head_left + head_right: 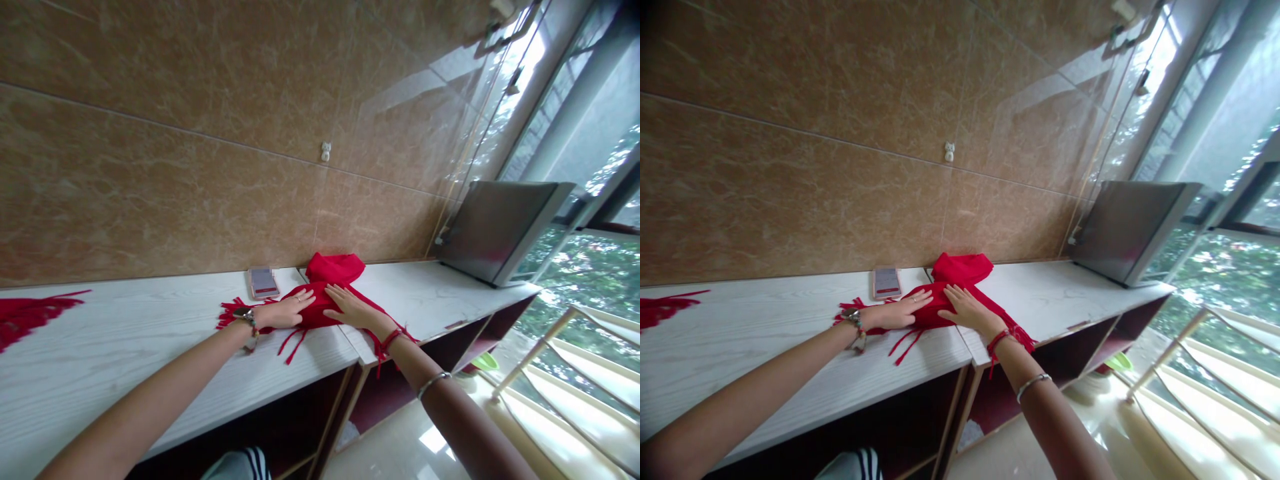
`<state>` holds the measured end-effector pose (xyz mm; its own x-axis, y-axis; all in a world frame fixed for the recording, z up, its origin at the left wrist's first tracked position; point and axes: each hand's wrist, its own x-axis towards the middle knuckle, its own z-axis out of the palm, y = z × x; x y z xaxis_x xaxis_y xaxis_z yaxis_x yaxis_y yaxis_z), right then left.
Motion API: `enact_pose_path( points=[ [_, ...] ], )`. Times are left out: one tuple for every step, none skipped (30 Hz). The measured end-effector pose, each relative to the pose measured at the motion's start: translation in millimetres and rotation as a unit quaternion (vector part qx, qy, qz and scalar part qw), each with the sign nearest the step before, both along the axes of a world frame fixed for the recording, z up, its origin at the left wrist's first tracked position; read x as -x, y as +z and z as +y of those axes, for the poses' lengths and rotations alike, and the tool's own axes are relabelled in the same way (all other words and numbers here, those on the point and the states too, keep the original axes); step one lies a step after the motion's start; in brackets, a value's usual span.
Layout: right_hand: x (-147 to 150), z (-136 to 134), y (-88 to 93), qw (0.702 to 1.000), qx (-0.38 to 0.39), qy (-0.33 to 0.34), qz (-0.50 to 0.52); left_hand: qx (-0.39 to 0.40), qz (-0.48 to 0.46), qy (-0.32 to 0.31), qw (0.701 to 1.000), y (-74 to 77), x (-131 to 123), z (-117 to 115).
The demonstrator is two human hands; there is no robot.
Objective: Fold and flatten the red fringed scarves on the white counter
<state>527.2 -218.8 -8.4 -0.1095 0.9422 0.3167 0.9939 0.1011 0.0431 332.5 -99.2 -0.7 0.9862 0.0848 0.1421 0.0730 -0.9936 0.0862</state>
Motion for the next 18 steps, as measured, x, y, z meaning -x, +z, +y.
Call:
enact_pose_path(
  points=[
    [0.4, 3.5, 6.1, 1.000, -0.007, -0.010, 0.013, 0.011, -0.008, 0.003, 1.000, 4.5, -2.3, 1.3],
    [0.9, 7.9, 12.1, 0.999, -0.017, -0.022, 0.021, 0.018, -0.028, 0.014, 0.999, 8.0, -5.6, 2.8],
    [1.4, 12.8, 16.8, 0.999, -0.028, -0.037, 0.022, 0.021, -0.054, 0.031, 0.998, 9.8, -9.8, 4.2],
    [1.7, 17.9, 19.6, 0.998, -0.037, -0.054, 0.015, 0.020, -0.078, 0.051, 0.995, 9.6, -14.2, 5.4],
    [1.9, 22.7, 20.0, 0.997, -0.040, -0.069, -0.001, 0.017, -0.090, 0.075, 0.993, 7.2, -18.6, 6.4],
    [1.9, 26.8, 18.0, 0.996, -0.032, -0.080, -0.021, 0.013, -0.088, 0.094, 0.992, 3.0, -22.5, 7.0],
    [1.8, 29.9, 13.8, 0.995, -0.014, -0.086, -0.044, 0.010, -0.075, 0.107, 0.991, -2.4, -25.6, 7.2],
    [1.6, 31.8, 8.3, 0.994, 0.009, -0.086, -0.066, 0.008, -0.057, 0.114, 0.992, -8.4, -27.8, 7.3],
    [1.3, 32.8, 2.2, 0.992, 0.031, -0.080, -0.087, 0.008, -0.040, 0.116, 0.992, -14.1, -29.2, 7.1],
    [1.0, 32.9, -3.6, 0.991, 0.048, -0.071, -0.106, 0.009, -0.026, 0.115, 0.993, -18.9, -30.1, 7.0],
    [0.7, 32.5, -8.4, 0.989, 0.057, -0.064, -0.121, 0.014, -0.016, 0.113, 0.993, -22.2, -30.5, 7.0],
    [0.4, 31.7, -11.6, 0.988, 0.062, -0.060, -0.131, 0.022, -0.009, 0.111, 0.994, -23.8, -30.6, 7.2],
    [0.0, 30.9, -13.0, 0.986, 0.068, -0.060, -0.139, 0.031, -0.004, 0.108, 0.994, -23.8, -30.3, 7.6],
    [-0.3, 30.2, -12.7, 0.985, 0.080, -0.062, -0.141, 0.043, -0.002, 0.106, 0.993, -22.5, -29.3, 8.3],
    [-0.6, 29.7, -10.9, 0.983, 0.098, -0.067, -0.139, 0.056, -0.004, 0.104, 0.993, -20.4, -27.3, 9.2],
    [-0.7, 29.4, -7.7, 0.982, 0.115, -0.073, -0.132, 0.070, -0.011, 0.103, 0.992, -17.9, -23.8, 10.1],
    [-0.5, 29.3, -3.7, 0.981, 0.126, -0.079, -0.122, 0.081, -0.020, 0.103, 0.991, -15.5, -18.4, 11.0],
    [0.4, 29.2, 1.1, 0.983, 0.121, -0.090, -0.107, 0.090, -0.031, 0.104, 0.990, -13.7, -11.1, 11.5]
  ],
)
